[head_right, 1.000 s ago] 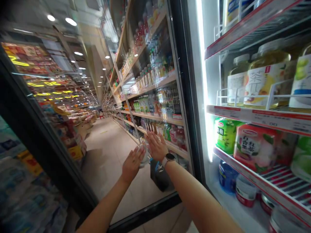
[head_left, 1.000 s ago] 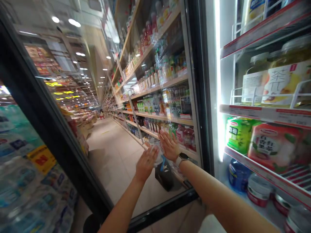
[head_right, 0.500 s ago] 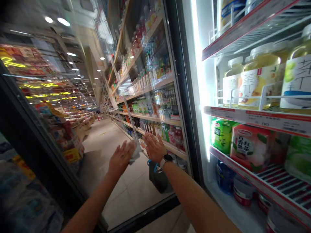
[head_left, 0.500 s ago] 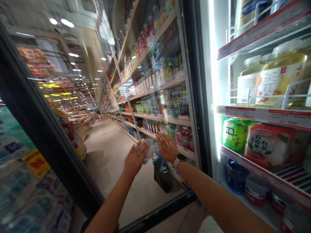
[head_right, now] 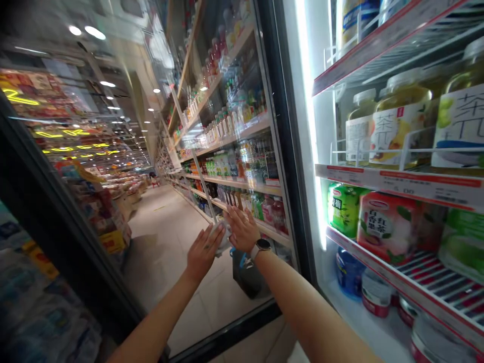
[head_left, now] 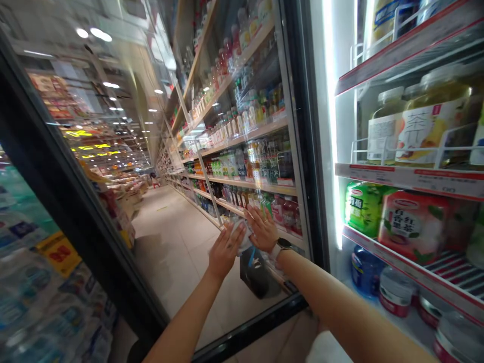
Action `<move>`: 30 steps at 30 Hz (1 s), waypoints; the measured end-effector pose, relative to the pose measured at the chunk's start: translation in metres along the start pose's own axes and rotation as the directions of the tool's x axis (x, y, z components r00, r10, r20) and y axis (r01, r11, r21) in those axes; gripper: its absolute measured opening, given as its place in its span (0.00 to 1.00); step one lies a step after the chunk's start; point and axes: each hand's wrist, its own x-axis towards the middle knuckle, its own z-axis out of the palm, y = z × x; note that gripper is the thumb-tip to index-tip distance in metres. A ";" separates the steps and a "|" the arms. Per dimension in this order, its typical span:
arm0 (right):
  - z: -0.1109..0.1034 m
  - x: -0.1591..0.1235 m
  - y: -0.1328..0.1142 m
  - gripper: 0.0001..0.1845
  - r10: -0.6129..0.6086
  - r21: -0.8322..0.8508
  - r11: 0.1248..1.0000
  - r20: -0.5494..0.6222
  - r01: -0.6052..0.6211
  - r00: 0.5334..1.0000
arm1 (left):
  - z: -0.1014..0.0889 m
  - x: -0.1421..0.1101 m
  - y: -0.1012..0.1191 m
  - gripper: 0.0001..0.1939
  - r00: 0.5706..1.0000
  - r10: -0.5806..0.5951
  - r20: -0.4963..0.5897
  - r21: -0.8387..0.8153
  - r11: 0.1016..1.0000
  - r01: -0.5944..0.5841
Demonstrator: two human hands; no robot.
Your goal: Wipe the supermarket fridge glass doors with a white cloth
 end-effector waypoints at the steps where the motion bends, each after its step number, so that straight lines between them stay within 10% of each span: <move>1: 0.000 -0.001 0.001 0.38 -0.001 0.013 1.000 0.013 0.001 1.000 | 0.000 -0.002 0.002 0.25 1.000 0.004 0.004 -0.003 1.000 -0.004; 9: -0.003 -0.002 0.003 0.34 -0.002 0.024 1.000 0.047 0.001 0.999 | 0.001 -0.018 0.009 0.25 0.997 0.054 0.056 -0.035 0.998 -0.052; 17: 0.000 0.001 0.000 0.28 -0.003 -0.044 0.999 -0.038 0.001 0.999 | -0.003 -0.086 0.026 0.20 0.940 0.293 0.173 -0.062 0.956 -0.287; 21: 0.002 0.000 -0.001 0.30 0.004 -0.042 0.999 -0.046 -0.006 0.999 | -0.020 -0.073 -0.008 0.23 0.943 0.261 0.204 0.007 0.963 -0.268; 28: 0.005 -0.004 -0.001 0.30 0.018 -0.028 0.999 -0.009 -0.018 1.000 | -0.059 0.014 -0.111 0.32 0.966 -0.255 -0.033 0.103 0.961 0.257; 30: 0.004 -0.004 -0.001 0.30 0.011 -0.028 1.000 -0.019 -0.012 1.000 | -0.061 0.014 -0.116 0.33 0.970 -0.236 -0.051 0.092 0.966 0.240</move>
